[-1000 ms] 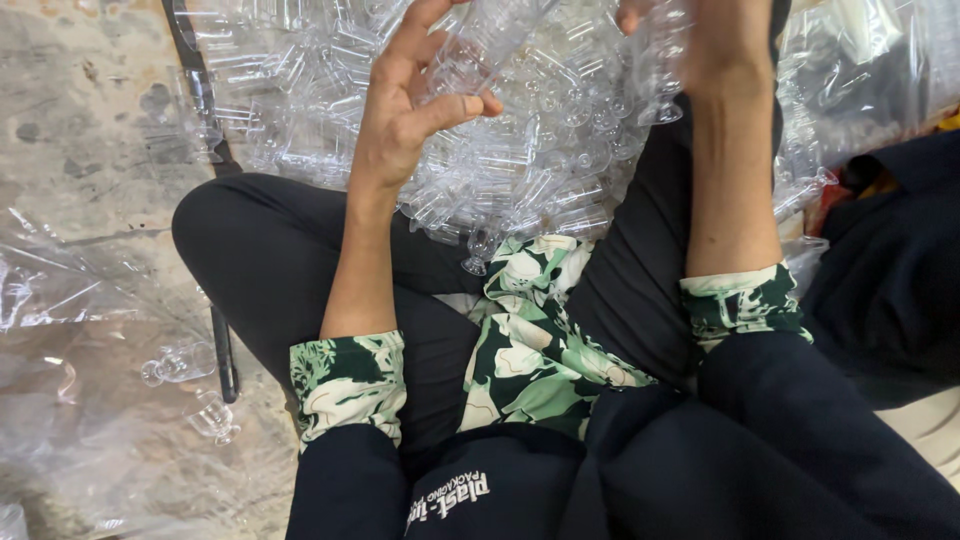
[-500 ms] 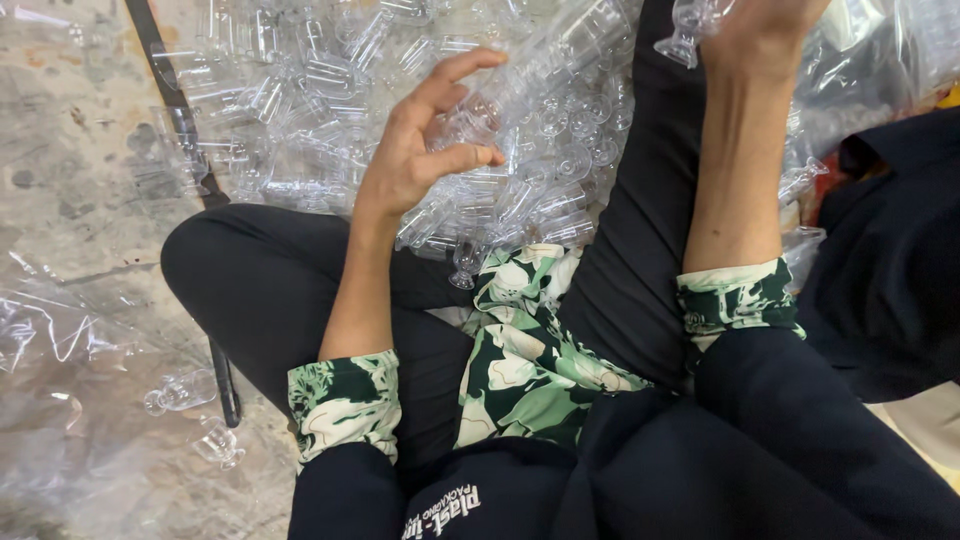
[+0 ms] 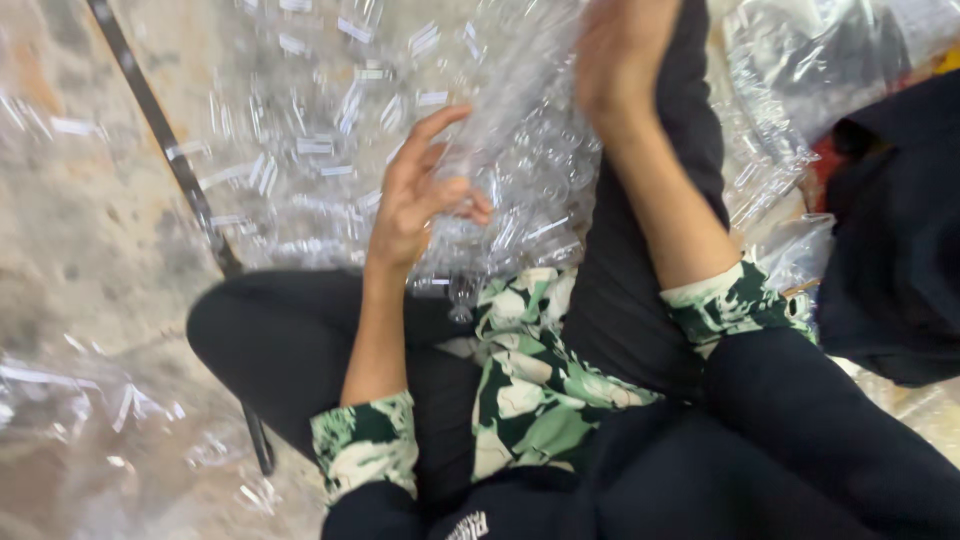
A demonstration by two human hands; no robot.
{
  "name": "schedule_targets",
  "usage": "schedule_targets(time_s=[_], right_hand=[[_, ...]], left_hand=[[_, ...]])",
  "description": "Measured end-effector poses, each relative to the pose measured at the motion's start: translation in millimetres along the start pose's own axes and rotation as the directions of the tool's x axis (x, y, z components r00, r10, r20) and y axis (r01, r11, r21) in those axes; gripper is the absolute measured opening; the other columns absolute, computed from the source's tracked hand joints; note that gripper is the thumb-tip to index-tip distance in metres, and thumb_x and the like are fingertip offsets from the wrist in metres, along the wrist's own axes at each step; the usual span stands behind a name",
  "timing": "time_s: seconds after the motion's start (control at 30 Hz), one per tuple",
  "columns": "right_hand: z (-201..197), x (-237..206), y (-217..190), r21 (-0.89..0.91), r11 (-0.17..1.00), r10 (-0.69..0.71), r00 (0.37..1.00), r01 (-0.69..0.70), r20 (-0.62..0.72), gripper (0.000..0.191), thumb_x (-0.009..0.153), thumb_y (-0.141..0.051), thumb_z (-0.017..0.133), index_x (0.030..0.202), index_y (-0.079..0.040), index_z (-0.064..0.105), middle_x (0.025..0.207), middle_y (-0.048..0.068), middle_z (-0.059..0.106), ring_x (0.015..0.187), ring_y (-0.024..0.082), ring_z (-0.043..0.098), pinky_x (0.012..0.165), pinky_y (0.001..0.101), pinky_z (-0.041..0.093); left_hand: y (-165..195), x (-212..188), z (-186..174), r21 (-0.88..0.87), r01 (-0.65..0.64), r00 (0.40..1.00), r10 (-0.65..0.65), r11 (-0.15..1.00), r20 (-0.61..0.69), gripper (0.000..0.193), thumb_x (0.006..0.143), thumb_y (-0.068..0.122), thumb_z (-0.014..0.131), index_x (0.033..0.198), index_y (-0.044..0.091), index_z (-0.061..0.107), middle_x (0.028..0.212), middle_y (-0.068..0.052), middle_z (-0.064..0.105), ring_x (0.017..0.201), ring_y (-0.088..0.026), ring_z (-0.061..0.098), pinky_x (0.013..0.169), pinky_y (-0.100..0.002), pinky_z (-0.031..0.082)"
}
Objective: The person sits cross-legged and repeatedly picks up small clear plastic caps from a large pile on their lap. They separate the caps by hand and place them back into the pile. The task continues throughout the clip without a visible final destination for the separated items.
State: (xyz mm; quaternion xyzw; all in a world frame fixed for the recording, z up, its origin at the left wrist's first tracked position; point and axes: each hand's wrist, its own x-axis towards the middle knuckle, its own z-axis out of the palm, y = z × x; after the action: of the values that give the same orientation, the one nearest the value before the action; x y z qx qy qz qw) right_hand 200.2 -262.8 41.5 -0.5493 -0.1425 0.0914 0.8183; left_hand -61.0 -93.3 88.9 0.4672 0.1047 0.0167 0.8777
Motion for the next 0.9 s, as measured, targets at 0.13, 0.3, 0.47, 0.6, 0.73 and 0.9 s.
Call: schedule_targets(time_s=[0.13, 0.3, 0.47, 0.6, 0.73, 0.9], right_hand=[[43, -21, -47, -0.063, 0.997, -0.017, 0.922, 0.044, 0.387, 0.028, 0.116, -0.014, 0.062, 0.139, -0.004, 0.051, 0.127, 0.004, 0.061, 0.116, 0.012, 0.058, 0.097, 0.0306, 0.053], [64, -60, -115, -0.288, 0.945, 0.041, 0.818, 0.155, 0.573, 0.056, 0.108, -0.003, 0.064, 0.159, -0.004, 0.042, 0.16, 0.013, 0.043, 0.141, 0.021, 0.051, 0.118, 0.0396, 0.051], [49, -99, -149, -0.325, 0.94, 0.069, 0.871, 0.107, 0.486, 0.053, 0.103, 0.002, 0.066, 0.153, 0.0, 0.048, 0.145, 0.013, 0.055, 0.129, 0.021, 0.062, 0.109, 0.0391, 0.058], [20, -108, -164, -0.241, 0.965, 0.014, 0.902, 0.101, 0.433, 0.05, 0.103, -0.005, 0.067, 0.15, 0.002, 0.051, 0.132, 0.01, 0.064, 0.121, 0.019, 0.067, 0.103, 0.0371, 0.062], [-4, -116, -166, -0.163, 0.986, 0.028, 0.924, 0.038, 0.381, 0.038, 0.107, -0.012, 0.07, 0.138, 0.004, 0.055, 0.104, 0.008, 0.065, 0.089, 0.014, 0.067, 0.082, 0.0308, 0.061], [-31, -127, -160, -0.167, 0.986, 0.072, 0.926, -0.01, 0.372, 0.04, 0.107, -0.03, 0.066, 0.127, 0.004, 0.057, 0.085, 0.007, 0.063, 0.064, 0.011, 0.061, 0.065, 0.0272, 0.055]], left_hand=[[5, 0, -17, -0.052, -0.308, 0.931, 0.289, 0.95, -0.224, 0.057, 0.1, 0.04, 0.064, 0.143, 0.004, 0.053, 0.136, -0.022, 0.06, 0.104, -0.033, 0.071, 0.065, -0.044, 0.063], [26, -20, -40, -0.044, -0.532, 0.763, 0.457, 0.845, -0.457, 0.048, 0.103, 0.043, 0.058, 0.13, 0.004, 0.052, 0.133, -0.023, 0.06, 0.116, -0.034, 0.068, 0.066, -0.046, 0.064], [44, -37, -16, -0.042, -0.645, 0.712, 0.581, 0.763, -0.394, 0.049, 0.105, 0.037, 0.059, 0.141, 0.006, 0.044, 0.14, -0.024, 0.056, 0.122, -0.035, 0.065, 0.074, -0.046, 0.064], [55, -42, 26, -0.089, -0.667, 0.724, 0.616, 0.74, -0.311, 0.061, 0.105, 0.033, 0.061, 0.153, 0.008, 0.034, 0.145, -0.026, 0.053, 0.128, -0.034, 0.061, 0.079, -0.044, 0.064], [63, -51, 57, -0.072, -0.664, 0.732, 0.627, 0.745, -0.266, 0.07, 0.102, 0.033, 0.063, 0.158, 0.01, 0.027, 0.146, -0.027, 0.05, 0.131, -0.036, 0.058, 0.079, -0.045, 0.065], [63, -50, 80, -0.033, -0.695, 0.706, 0.673, 0.718, -0.22, 0.072, 0.104, 0.03, 0.063, 0.162, 0.012, 0.024, 0.147, -0.03, 0.049, 0.128, -0.037, 0.058, 0.072, -0.04, 0.064]])
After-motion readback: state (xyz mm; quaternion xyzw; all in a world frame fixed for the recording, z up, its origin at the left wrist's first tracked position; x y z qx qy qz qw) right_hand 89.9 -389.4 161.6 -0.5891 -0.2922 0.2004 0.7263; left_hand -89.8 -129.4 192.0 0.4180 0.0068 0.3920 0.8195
